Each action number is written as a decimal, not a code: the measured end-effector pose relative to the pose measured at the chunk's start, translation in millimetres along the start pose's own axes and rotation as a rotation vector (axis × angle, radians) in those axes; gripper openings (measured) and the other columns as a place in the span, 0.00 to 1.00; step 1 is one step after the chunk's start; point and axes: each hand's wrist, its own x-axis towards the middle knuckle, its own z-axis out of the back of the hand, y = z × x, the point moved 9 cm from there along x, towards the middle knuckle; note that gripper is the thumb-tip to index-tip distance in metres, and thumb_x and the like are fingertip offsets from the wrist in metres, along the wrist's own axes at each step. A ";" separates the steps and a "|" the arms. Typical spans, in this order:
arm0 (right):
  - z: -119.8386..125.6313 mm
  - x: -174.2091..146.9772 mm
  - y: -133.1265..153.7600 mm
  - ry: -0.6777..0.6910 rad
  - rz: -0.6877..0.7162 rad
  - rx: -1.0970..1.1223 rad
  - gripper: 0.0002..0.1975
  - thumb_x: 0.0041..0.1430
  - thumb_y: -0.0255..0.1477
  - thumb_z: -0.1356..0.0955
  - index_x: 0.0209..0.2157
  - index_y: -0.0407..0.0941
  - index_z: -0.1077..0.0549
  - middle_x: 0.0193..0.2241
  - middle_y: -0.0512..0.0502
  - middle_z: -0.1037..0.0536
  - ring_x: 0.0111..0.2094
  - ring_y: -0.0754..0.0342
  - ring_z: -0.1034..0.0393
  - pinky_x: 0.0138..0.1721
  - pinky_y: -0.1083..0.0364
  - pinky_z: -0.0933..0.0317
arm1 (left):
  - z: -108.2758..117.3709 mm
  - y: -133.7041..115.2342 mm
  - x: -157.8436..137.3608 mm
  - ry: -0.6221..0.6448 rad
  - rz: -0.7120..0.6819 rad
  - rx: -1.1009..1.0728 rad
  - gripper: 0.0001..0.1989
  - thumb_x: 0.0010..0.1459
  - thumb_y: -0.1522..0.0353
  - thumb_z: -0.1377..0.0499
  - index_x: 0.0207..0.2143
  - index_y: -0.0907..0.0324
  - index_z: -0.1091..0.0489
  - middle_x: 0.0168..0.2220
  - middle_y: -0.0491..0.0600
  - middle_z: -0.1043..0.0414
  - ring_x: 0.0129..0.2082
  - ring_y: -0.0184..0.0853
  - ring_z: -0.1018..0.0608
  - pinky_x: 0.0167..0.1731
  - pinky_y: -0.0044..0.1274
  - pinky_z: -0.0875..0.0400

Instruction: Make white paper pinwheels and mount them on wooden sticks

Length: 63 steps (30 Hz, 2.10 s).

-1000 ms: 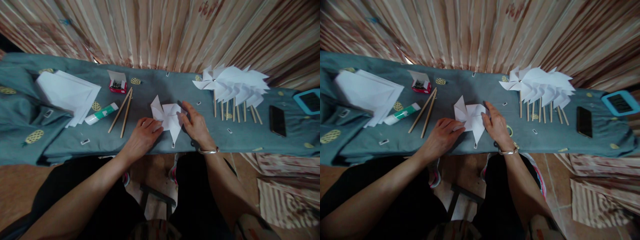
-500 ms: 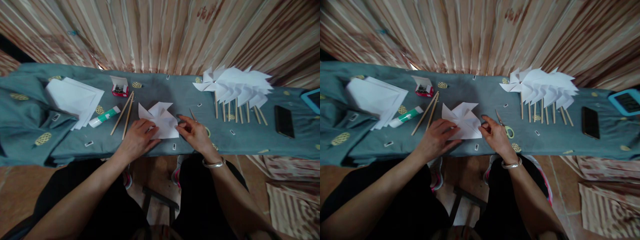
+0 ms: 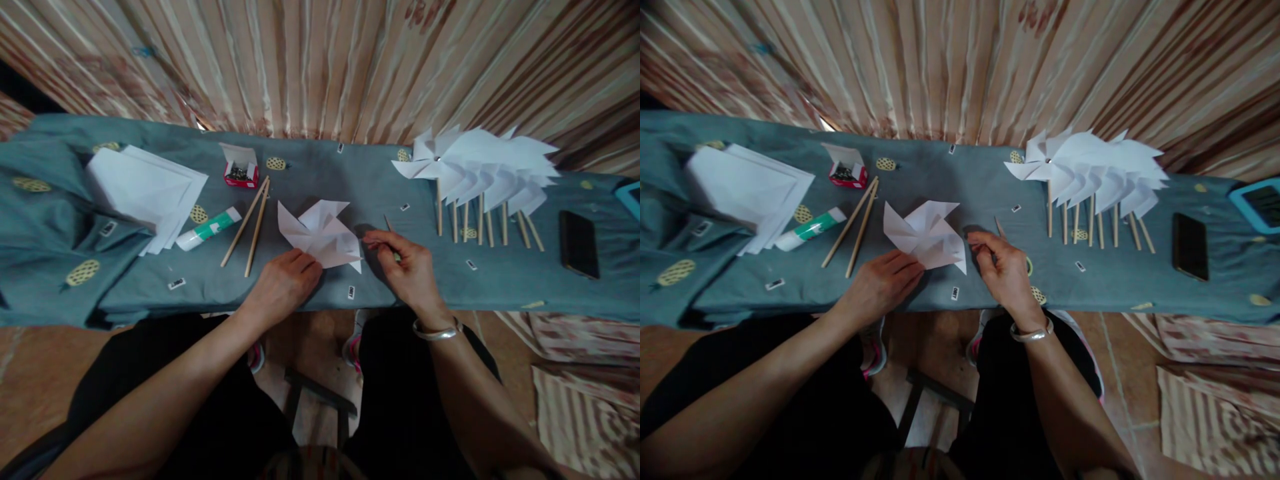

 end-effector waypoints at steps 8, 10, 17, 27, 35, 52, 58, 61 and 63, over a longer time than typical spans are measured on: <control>-15.6 -3.6 18.3 0.248 0.075 0.174 0.14 0.53 0.25 0.28 0.42 0.53 0.21 0.64 0.52 0.37 0.65 0.44 0.44 0.65 0.40 0.48 | 8.8 -7.1 -6.5 -0.042 -0.014 -0.157 0.10 0.65 0.72 0.48 0.34 0.63 0.28 0.33 0.51 0.25 0.33 0.34 0.24 0.32 0.24 0.28; -17.1 -3.0 17.2 0.269 0.055 0.214 0.07 0.54 0.29 0.27 0.37 0.52 0.20 0.63 0.53 0.36 0.65 0.44 0.43 0.65 0.39 0.47 | 8.8 -9.1 -8.0 -0.037 -0.016 -0.179 0.10 0.65 0.73 0.48 0.34 0.63 0.28 0.33 0.51 0.25 0.33 0.34 0.24 0.33 0.24 0.28; -22.6 1.4 12.1 0.241 0.021 0.314 0.02 0.54 0.32 0.27 0.31 0.50 0.21 0.62 0.51 0.33 0.63 0.44 0.39 0.65 0.39 0.47 | 4.8 -12.1 -8.8 -0.001 -0.023 -0.178 0.10 0.64 0.73 0.48 0.34 0.64 0.27 0.32 0.51 0.26 0.32 0.34 0.25 0.32 0.25 0.28; -36.6 8.4 10.9 0.088 0.073 0.159 0.01 0.53 0.27 0.28 0.29 0.47 0.23 0.60 0.45 0.32 0.64 0.43 0.41 0.65 0.38 0.49 | -0.4 -15.6 -7.3 0.080 -0.029 -0.136 0.09 0.63 0.73 0.47 0.32 0.63 0.28 0.32 0.51 0.27 0.32 0.36 0.27 0.31 0.26 0.29; -48.2 2.2 24.8 0.049 0.203 -0.103 0.02 0.58 0.30 0.30 0.32 0.48 0.23 0.63 0.49 0.37 0.67 0.42 0.50 0.66 0.37 0.53 | -2.2 -15.7 -10.2 0.070 -0.032 -0.117 0.08 0.64 0.72 0.47 0.34 0.63 0.28 0.33 0.51 0.27 0.33 0.35 0.26 0.31 0.26 0.29; -57.0 0.7 27.9 0.078 0.199 -0.160 0.05 0.62 0.32 0.33 0.33 0.47 0.25 0.66 0.48 0.41 0.69 0.42 0.54 0.66 0.37 0.55 | 1.5 -12.1 -11.3 0.050 0.002 -0.130 0.10 0.65 0.72 0.48 0.33 0.62 0.29 0.33 0.50 0.27 0.32 0.33 0.24 0.31 0.24 0.29; -58.0 0.1 28.2 0.071 0.222 -0.177 0.05 0.62 0.32 0.33 0.34 0.49 0.26 0.66 0.52 0.42 0.69 0.43 0.55 0.67 0.36 0.55 | 1.8 -12.2 -11.0 0.058 0.005 -0.142 0.09 0.65 0.72 0.48 0.34 0.63 0.29 0.33 0.50 0.26 0.32 0.34 0.25 0.30 0.24 0.29; -57.7 -0.4 29.8 0.059 0.235 -0.200 0.04 0.61 0.31 0.33 0.34 0.48 0.26 0.65 0.49 0.41 0.69 0.43 0.54 0.66 0.37 0.53 | 1.4 -13.0 -10.9 0.070 0.003 -0.141 0.08 0.64 0.72 0.47 0.34 0.63 0.29 0.34 0.50 0.26 0.32 0.34 0.25 0.30 0.25 0.28; -57.2 -0.5 30.5 0.050 0.231 -0.207 0.03 0.61 0.31 0.33 0.34 0.48 0.26 0.65 0.49 0.40 0.68 0.43 0.53 0.66 0.38 0.53 | 1.5 -13.5 -10.8 0.068 0.002 -0.140 0.08 0.64 0.72 0.47 0.34 0.63 0.29 0.34 0.50 0.26 0.32 0.34 0.25 0.31 0.25 0.28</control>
